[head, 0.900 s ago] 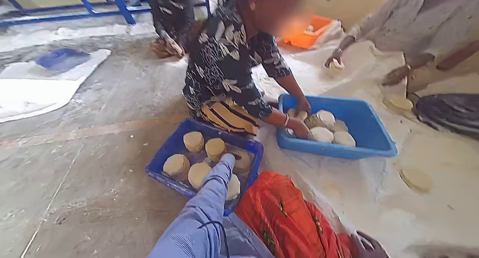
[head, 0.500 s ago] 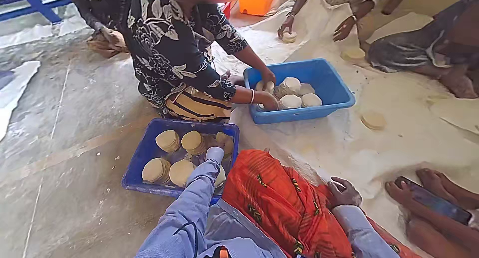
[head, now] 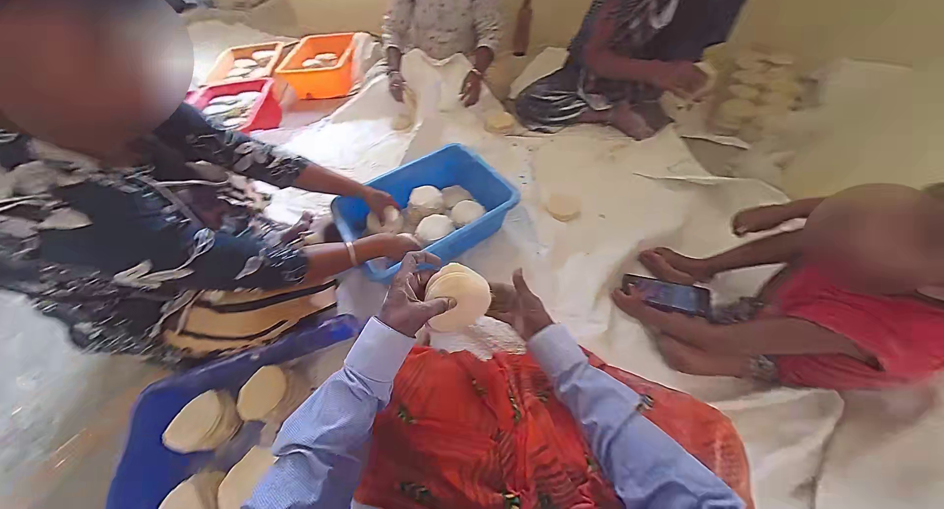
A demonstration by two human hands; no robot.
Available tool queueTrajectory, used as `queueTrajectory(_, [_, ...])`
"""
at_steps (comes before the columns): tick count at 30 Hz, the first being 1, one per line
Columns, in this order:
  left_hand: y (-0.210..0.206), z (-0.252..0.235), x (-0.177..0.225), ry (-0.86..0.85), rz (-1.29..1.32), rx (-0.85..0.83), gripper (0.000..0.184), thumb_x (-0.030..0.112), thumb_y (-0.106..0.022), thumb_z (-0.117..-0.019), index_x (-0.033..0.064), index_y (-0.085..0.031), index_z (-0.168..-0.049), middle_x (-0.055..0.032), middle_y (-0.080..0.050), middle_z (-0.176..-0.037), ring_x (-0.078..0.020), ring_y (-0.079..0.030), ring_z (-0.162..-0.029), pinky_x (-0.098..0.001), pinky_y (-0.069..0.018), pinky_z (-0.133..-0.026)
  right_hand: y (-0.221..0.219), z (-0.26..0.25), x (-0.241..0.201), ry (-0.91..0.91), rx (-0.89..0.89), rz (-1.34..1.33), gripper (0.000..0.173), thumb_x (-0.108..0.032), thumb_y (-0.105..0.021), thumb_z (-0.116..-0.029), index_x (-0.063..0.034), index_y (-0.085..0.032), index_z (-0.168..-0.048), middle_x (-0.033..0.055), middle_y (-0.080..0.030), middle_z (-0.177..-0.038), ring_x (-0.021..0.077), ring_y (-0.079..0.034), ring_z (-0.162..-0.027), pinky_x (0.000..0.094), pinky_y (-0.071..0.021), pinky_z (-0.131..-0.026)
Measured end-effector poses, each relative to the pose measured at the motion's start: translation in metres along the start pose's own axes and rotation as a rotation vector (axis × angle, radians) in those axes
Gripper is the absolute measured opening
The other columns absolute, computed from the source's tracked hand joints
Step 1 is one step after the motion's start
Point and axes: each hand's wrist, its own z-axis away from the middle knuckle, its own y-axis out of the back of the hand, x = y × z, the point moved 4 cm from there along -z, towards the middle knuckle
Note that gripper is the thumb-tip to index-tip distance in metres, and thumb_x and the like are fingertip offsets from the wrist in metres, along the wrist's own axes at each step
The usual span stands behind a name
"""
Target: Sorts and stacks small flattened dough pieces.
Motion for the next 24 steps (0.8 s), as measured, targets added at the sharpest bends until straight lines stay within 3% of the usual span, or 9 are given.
queueTrajectory(5, [-0.073,-0.042,-0.043,0.081,0.047,-0.112,0.077,-0.012,-0.076,-0.0678,0.004,-0.043,-0.135,-0.0093,-0.072,-0.103,-0.0176,-0.072,-0.089,-0.035,-0.0612,-0.081,0.016,0.013,-0.004,-0.113,-0.035,-0.547,0.1,-0.088,-0.023,-0.0894,-0.0053,-0.06,-0.13,0.0174,-0.071,-0.114,0.0281,-0.07,-0.104,0.0476,-0.0591,-0.087])
queueTrajectory(8, [-0.088,-0.061,-0.073,0.208,-0.034,-0.038,0.088,-0.01,-0.082,-0.0699,0.0002,-0.038,-0.145,-0.0179,-0.067,-0.11,-0.024,-0.07,-0.091,-0.0394,-0.0602,-0.081,0.04,0.024,-0.005,-0.039,0.012,-0.356,0.045,-0.039,-0.035,-0.1111,-0.003,-0.059,-0.122,0.0114,-0.072,-0.102,0.0197,-0.071,-0.093,0.0378,-0.0606,-0.082])
queueTrajectory(9, [-0.091,-0.066,-0.083,0.275,-0.035,-0.002,0.089,-0.008,-0.083,-0.071,-0.0013,-0.037,-0.146,-0.0198,-0.066,-0.111,-0.025,-0.07,-0.091,-0.0403,-0.06,-0.082,0.046,0.023,-0.006,-0.013,0.058,-0.274,0.022,-0.015,-0.045,-0.108,-0.0008,-0.059,-0.117,0.0102,-0.072,-0.096,0.0174,-0.072,-0.087,0.0353,-0.0614,-0.081])
queueTrajectory(11, [-0.094,-0.073,-0.101,0.44,0.016,0.117,0.074,-0.002,-0.081,-0.0817,-0.0053,-0.04,-0.144,-0.0219,-0.067,-0.111,-0.0247,-0.068,-0.09,-0.0398,-0.0578,-0.082,0.055,0.02,-0.011,0.013,0.178,-0.128,0.02,0.003,-0.062,-0.0966,0.0038,-0.061,-0.116,0.0114,-0.072,-0.093,0.017,-0.072,-0.082,0.0345,-0.0618,-0.079])
queueTrajectory(13, [-0.094,-0.076,-0.118,0.626,0.153,0.246,0.048,0.017,-0.066,-0.101,-0.0071,-0.047,-0.138,-0.0215,-0.066,-0.111,-0.0241,-0.067,-0.089,-0.0381,-0.0564,-0.08,0.059,0.014,-0.021,0.067,0.254,-0.019,0.026,0.005,-0.068,-0.0919,0.0056,-0.061,-0.117,0.0129,-0.072,-0.094,0.0173,-0.072,-0.082,0.034,-0.0621,-0.079])
queueTrajectory(15, [-0.096,-0.073,-0.135,0.756,0.344,0.231,0.057,0.043,-0.038,-0.1106,-0.0059,-0.048,-0.139,-0.022,-0.064,-0.12,-0.0275,-0.065,-0.1,-0.0426,-0.0534,-0.087,0.054,0.009,-0.036,0.126,0.269,0.05,0.03,0.005,-0.07,-0.0915,0.0062,-0.061,-0.12,0.0138,-0.073,-0.097,0.0176,-0.073,-0.085,0.0336,-0.0622,-0.081])
queueTrajectory(18, [-0.113,-0.065,-0.132,0.709,0.846,0.113,0.086,0.071,-0.01,-0.1012,0.0066,-0.049,-0.141,-0.0166,-0.065,-0.127,-0.0282,-0.063,-0.115,-0.0496,-0.0532,-0.095,0.035,0.006,-0.053,0.214,0.209,0.057,0.036,0.002,-0.071,-0.0905,0.0057,-0.059,-0.124,0.014,-0.073,-0.101,0.0178,-0.073,-0.089,0.0336,-0.0624,-0.083])
queueTrajectory(21, [-0.124,-0.064,-0.107,0.528,1.21,0.021,0.087,0.082,-0.032,-0.0917,0.0113,-0.053,-0.137,-0.0165,-0.068,-0.122,-0.0309,-0.067,-0.114,-0.0525,-0.0563,-0.093,0.026,0.002,-0.054,0.332,0.176,0.084,0.06,-0.006,-0.075,-0.0842,0.0044,-0.051,-0.138,0.0137,-0.072,-0.111,0.0171,-0.073,-0.099,0.0335,-0.0622,-0.089])
queueTrajectory(24, [-0.124,-0.061,-0.105,0.476,1.156,0.082,0.056,0.042,-0.064,-0.0936,0.0061,-0.05,-0.135,-0.0171,-0.067,-0.117,-0.0283,-0.068,-0.107,-0.0471,-0.0586,-0.09,0.03,0.001,-0.048,0.372,0.241,0.151,0.067,-0.009,-0.076,-0.0838,0.0039,-0.047,-0.142,0.0138,-0.07,-0.115,0.0148,-0.071,-0.102,0.031,-0.0611,-0.09])
